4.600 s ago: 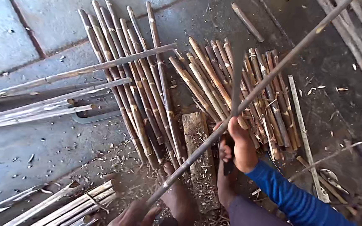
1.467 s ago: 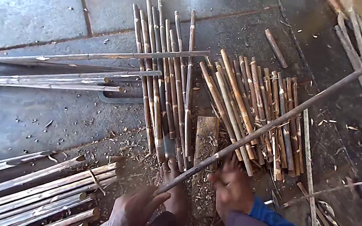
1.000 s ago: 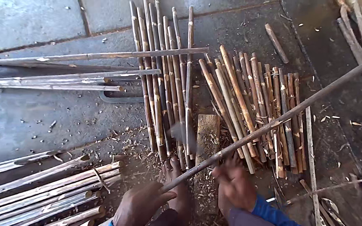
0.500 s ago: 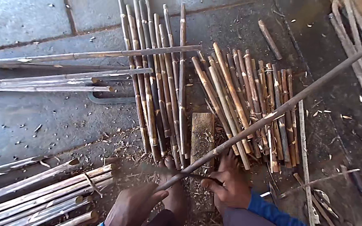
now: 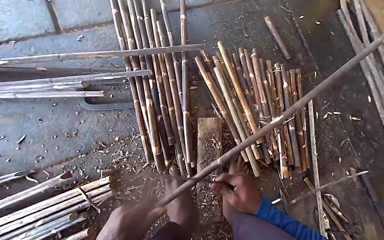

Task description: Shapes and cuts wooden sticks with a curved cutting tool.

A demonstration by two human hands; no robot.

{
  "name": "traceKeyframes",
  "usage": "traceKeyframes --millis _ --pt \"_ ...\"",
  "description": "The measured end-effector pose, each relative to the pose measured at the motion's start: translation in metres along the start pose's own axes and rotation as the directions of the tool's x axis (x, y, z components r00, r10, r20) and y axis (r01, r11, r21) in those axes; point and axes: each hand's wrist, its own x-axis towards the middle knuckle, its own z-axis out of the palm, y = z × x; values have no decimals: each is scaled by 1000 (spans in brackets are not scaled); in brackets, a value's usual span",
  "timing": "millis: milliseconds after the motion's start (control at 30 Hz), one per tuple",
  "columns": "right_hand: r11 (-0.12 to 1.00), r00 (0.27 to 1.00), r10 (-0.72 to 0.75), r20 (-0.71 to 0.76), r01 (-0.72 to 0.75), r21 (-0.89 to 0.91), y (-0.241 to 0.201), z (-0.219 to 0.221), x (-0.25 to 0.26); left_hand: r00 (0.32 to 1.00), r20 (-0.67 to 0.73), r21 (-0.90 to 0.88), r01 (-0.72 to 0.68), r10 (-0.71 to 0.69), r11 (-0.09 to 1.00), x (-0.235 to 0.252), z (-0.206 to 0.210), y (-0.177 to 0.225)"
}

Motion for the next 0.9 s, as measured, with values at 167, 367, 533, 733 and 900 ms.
traceKeyframes --millis 167,367,533,733,900 --pt "656 919 333 -211 -65 752 -12 -40 36 988 -7 117 151 -151 982 -41 4 -14" --pt "932 980 174 93 -194 305 -2 -6 -1 964 -247 81 116 -93 990 16 45 27" --pt "969 959 194 -207 -154 193 17 -47 8 929 -364 87 97 -59 992 2 40 19" --pt "985 968 147 -201 -125 119 14 -34 14 915 -393 74 134 -95 988 -16 43 11" --pt "988 990 141 -20 -141 -58 6 -19 2 906 -412 44 130 -101 991 -16 41 10"
